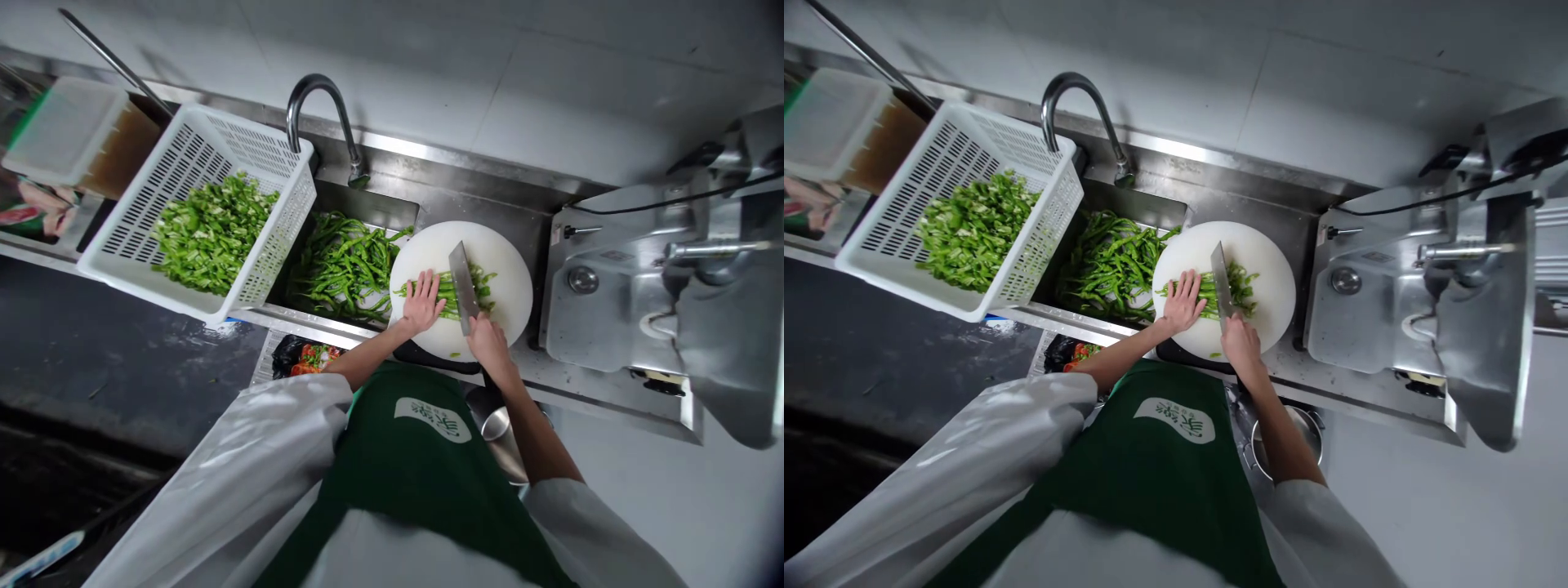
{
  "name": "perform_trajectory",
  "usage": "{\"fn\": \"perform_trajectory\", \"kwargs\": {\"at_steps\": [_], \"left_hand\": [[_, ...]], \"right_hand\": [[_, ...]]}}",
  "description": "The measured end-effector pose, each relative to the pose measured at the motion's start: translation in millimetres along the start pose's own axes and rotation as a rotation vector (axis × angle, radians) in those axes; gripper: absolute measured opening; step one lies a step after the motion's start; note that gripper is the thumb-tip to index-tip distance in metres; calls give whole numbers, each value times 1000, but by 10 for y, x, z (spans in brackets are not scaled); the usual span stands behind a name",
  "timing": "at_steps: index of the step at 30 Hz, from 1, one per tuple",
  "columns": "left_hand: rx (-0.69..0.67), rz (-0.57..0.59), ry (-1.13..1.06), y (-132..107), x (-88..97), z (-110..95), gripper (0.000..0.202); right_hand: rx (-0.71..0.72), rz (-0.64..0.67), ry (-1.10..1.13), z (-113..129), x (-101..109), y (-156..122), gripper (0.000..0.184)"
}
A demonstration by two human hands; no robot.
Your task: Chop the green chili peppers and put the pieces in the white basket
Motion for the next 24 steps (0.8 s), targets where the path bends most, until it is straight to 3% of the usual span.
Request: {"fn": "perform_trajectory", "kwargs": {"at_steps": [3, 6, 10, 13, 15, 19, 24], "left_hand": [[-28, 31, -11, 10, -140, -31, 71], [-43, 35, -19, 35, -156, -52, 70], [-17, 4, -39, 15, 12, -14, 72], [53, -50, -40, -54, 147, 93, 71], [60, -43, -43, -98, 135, 125, 70], [32, 9, -69, -121, -25, 117, 69], [13, -4, -87, -72, -74, 101, 69]], "right_hand": [[16, 32, 12, 123, -150, 109, 33], [17, -18, 46, 261, -187, 283, 33], [2, -32, 56, 296, -100, 319, 33], [2, -50, 31, 247, 40, 164, 35], [20, -40, 11, 248, 67, 56, 35], [42, 49, -8, 345, -126, 24, 33], [-9, 10, 42, 459, -274, 203, 34]]}}
Point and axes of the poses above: each hand's wrist, its own y-axis towards the middle knuckle, its own x-axis out of the back of the hand, z = x × y, the point moved 10 cm from there along y, towards the middle knuckle, and after that the axes turned 7 degrees about y, right-handed, at the moved point
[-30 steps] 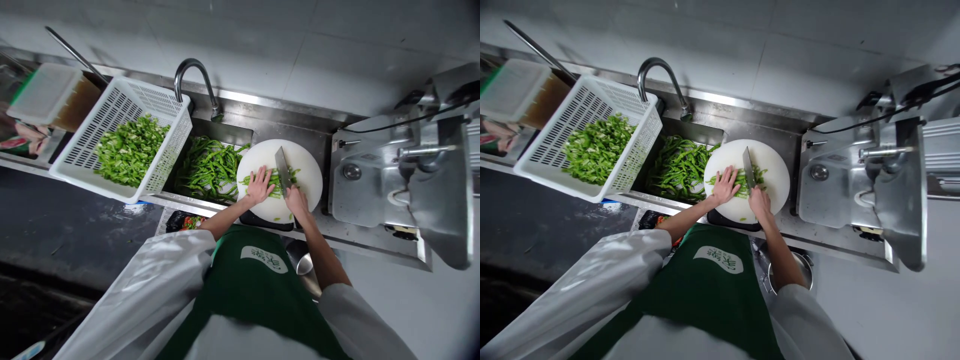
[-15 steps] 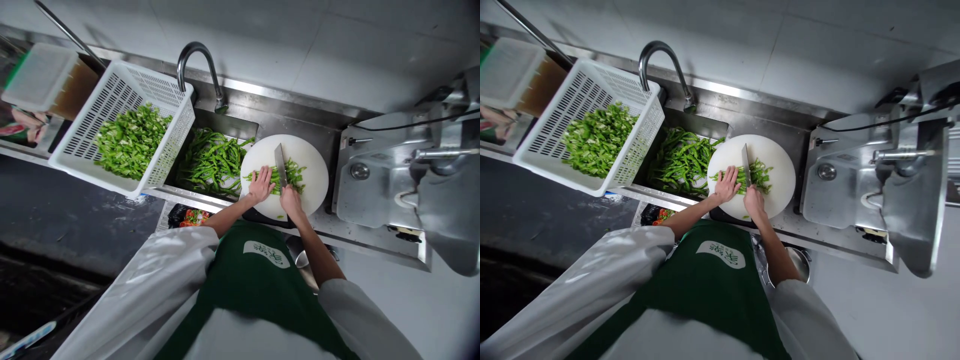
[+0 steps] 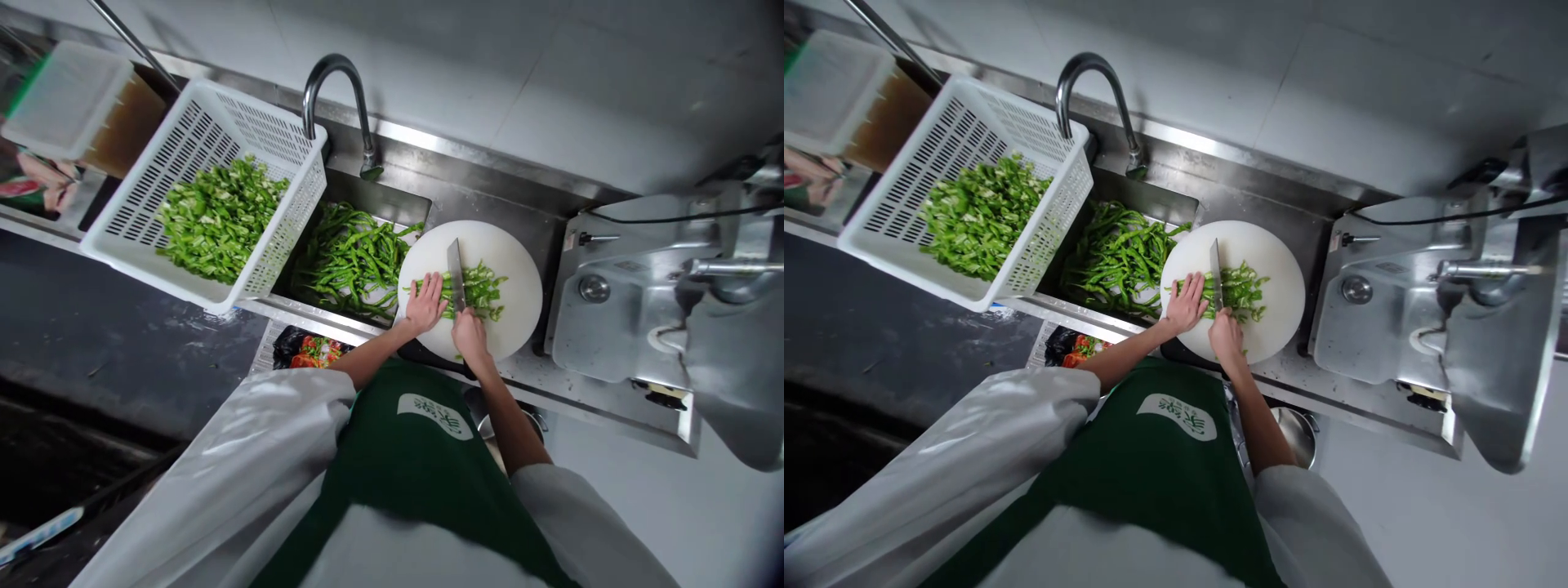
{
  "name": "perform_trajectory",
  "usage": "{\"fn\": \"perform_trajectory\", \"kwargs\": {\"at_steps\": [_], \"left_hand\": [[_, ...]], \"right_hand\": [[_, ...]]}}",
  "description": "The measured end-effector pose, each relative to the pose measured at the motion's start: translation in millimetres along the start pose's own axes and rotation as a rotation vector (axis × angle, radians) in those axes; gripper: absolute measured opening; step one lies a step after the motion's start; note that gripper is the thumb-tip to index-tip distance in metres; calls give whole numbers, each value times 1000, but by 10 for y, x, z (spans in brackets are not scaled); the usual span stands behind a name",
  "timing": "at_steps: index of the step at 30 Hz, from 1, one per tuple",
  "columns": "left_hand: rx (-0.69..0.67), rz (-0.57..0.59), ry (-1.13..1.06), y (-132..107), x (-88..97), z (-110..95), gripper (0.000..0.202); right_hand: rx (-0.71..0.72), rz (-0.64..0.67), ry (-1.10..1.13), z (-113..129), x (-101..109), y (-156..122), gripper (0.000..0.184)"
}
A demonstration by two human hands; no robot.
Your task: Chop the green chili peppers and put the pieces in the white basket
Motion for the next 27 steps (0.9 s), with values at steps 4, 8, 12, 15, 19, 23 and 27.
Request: {"fn": "perform_trajectory", "kwargs": {"at_steps": [4, 8, 12, 15, 19, 23, 27], "left_hand": [[50, -58, -18, -18, 144, 83, 72], [119, -84, -56, -85, 170, 217, 71], [70, -47, -86, -95, 9, 200, 68], [55, -58, -89, -75, -26, 182, 67], [90, -51, -120, -70, 30, 234, 67], [211, -109, -183, -144, 135, 427, 69], [167, -83, -158, -169, 78, 398, 69]], "right_hand": [[28, -16, 3, 17, 120, -18, 32], [25, -51, -19, 4, 238, -175, 32], [51, 7, -7, 121, 58, -191, 29], [26, -4, 14, 168, -46, -87, 30], [13, -13, 20, 163, -23, -16, 30], [23, -67, -9, 148, 129, -147, 31], [44, -39, -12, 251, 40, -219, 31]]}}
Point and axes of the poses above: each hand's wrist, its own y-axis towards the middle knuckle, its own x-axis out of the back of the hand, z = x × y, the point moved 10 cm from there along y, towards the middle knuckle, and after that the axes turned 7 degrees about y, right-handed, at the moved point
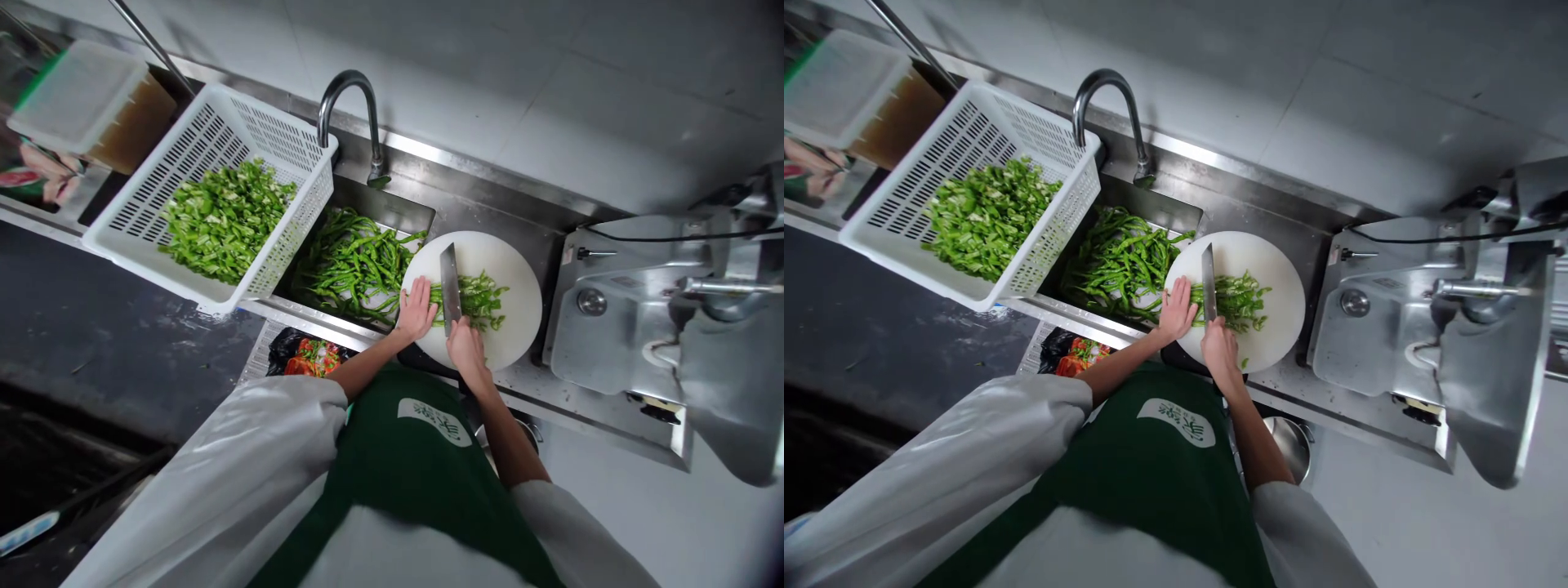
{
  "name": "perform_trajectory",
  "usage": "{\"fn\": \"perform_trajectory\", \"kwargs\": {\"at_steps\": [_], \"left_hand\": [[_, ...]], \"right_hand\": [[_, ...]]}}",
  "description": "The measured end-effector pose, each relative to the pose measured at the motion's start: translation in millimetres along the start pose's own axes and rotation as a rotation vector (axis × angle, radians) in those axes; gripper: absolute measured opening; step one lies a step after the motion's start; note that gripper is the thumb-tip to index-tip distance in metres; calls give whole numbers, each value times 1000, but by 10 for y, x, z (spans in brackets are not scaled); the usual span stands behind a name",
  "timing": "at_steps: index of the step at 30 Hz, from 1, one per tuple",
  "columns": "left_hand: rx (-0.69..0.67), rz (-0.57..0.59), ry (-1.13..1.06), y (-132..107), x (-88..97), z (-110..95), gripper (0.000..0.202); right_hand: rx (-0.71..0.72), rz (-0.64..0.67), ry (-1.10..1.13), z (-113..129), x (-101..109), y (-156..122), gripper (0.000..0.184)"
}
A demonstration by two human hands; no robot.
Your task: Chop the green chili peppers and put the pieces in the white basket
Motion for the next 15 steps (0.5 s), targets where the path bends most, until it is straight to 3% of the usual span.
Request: {"fn": "perform_trajectory", "kwargs": {"at_steps": [6, 12, 15], "left_hand": [[-70, 35, 49, 18, -88, -100, 69], [66, -29, -46, -27, 44, 153, 67], [76, -23, -38, -67, 23, 205, 68]], "right_hand": [[-32, 44, 45, 105, -218, 166, 34], [-7, 42, 17, 80, -58, 67, 33], [19, 26, -19, 123, -59, -50, 34]]}}
Point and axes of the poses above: each hand's wrist, its own y-axis towards the middle knuckle, its own x-axis out of the back of the hand, z = x × y, the point moved 10 cm from there along y, towards the middle knuckle, and after that the axes turned 7 degrees about y, right-handed, at the moved point
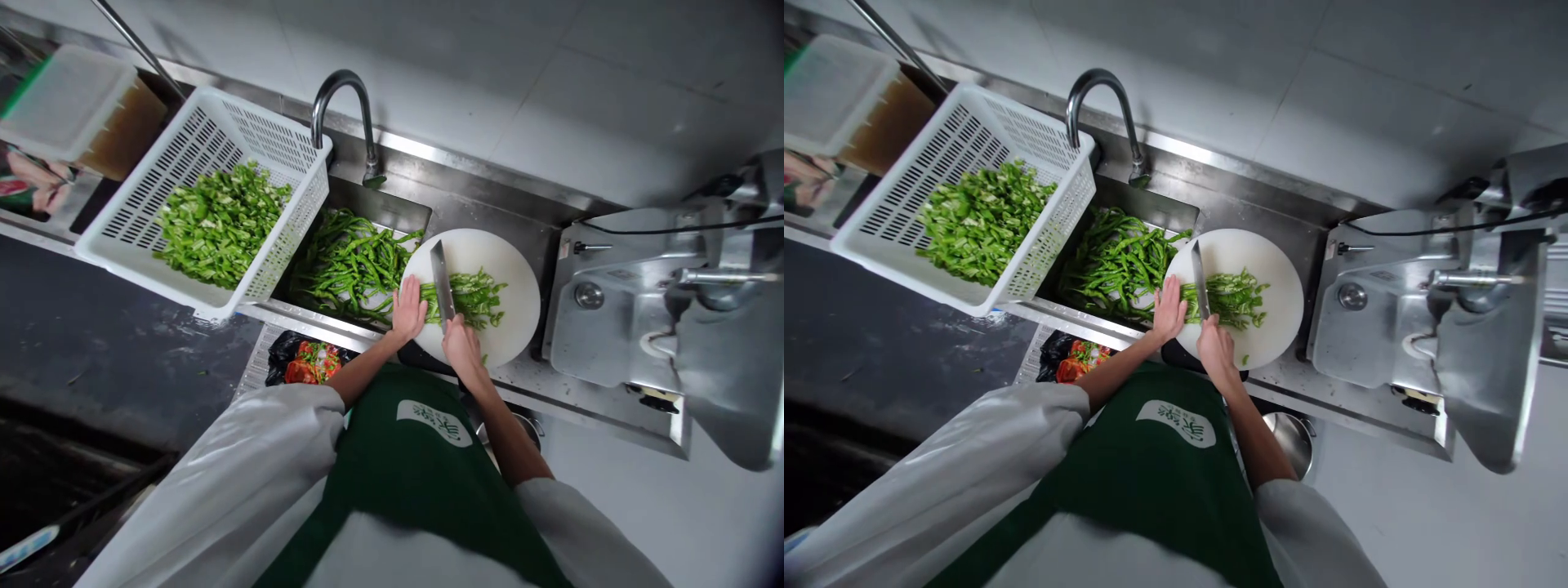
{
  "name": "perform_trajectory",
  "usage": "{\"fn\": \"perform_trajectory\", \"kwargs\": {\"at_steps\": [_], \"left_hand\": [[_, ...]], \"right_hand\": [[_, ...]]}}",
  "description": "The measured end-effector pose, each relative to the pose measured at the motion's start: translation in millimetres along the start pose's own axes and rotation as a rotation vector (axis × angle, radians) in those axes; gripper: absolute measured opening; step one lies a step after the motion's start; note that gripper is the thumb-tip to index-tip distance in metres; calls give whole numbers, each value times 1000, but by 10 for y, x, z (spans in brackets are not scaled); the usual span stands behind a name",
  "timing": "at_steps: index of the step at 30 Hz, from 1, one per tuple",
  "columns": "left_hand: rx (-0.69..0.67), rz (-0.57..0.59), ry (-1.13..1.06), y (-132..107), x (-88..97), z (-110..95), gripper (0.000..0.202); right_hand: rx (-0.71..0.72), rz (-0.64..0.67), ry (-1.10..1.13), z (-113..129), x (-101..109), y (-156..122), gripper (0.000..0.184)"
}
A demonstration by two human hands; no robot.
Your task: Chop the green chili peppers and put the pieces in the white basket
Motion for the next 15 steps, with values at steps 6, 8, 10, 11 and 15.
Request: {"fn": "perform_trajectory", "kwargs": {"at_steps": [6, 8, 10, 11, 15], "left_hand": [[-83, 65, 44, -17, -119, -117, 67], [-101, 68, 20, -17, -111, -118, 67], [-68, 49, -30, -26, -78, -37, 66], [-25, 25, -61, -35, -53, 40, 65], [148, -73, -146, -120, -12, 323, 64]], "right_hand": [[18, 49, 0, 124, -270, 78, 34], [13, 43, 11, 109, -265, 142, 35], [22, 52, 12, 86, -229, 167, 34], [25, 52, 6, 73, -201, 159, 33], [35, 10, -28, 100, -129, 41, 34]]}}
Point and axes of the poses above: each hand's wrist, its own y-axis towards the middle knuckle, its own x-axis out of the back of the hand, z = x × y, the point moved 10 cm from there along y, towards the middle knuckle, and after that the axes turned 7 degrees about y, right-handed, at the moved point
